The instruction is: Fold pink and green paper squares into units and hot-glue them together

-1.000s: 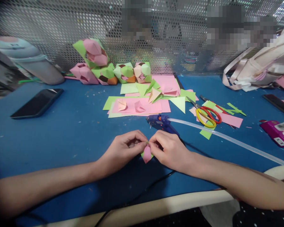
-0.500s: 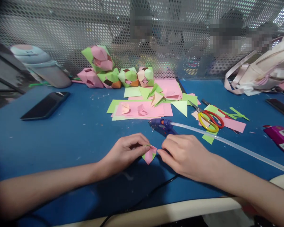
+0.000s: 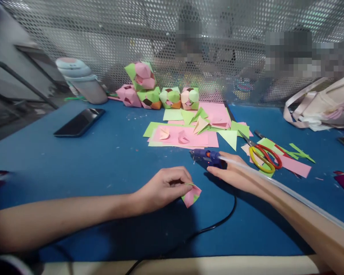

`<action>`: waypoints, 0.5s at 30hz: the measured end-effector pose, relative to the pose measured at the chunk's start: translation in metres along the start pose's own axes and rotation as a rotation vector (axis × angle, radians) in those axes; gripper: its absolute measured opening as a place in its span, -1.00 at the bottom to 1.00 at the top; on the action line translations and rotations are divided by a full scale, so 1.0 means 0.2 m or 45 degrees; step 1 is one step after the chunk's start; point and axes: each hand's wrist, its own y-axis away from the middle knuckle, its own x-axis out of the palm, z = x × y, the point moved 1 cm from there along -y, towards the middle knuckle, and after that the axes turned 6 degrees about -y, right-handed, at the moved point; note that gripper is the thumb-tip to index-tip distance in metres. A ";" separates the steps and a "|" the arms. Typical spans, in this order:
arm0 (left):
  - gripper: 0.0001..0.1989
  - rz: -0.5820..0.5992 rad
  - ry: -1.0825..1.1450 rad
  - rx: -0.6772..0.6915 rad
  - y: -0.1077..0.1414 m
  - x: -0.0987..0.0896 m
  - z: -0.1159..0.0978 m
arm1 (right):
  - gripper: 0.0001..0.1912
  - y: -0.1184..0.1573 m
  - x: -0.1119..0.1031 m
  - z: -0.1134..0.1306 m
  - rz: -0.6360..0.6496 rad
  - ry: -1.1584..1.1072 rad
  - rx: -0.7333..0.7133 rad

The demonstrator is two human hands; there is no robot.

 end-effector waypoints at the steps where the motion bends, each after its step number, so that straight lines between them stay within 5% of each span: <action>1: -0.86 0.002 -0.012 0.008 0.00 0.00 -0.01 | -0.70 -0.01 0.02 0.00 -0.002 -0.029 -0.048; 7: -0.86 0.046 -0.096 0.163 0.03 -0.03 -0.08 | -0.69 -0.10 0.12 0.05 0.037 -0.101 -0.223; 15: -0.87 -0.008 -0.186 0.189 0.08 -0.16 -0.16 | -0.67 -0.57 0.35 0.52 0.087 -0.165 -0.524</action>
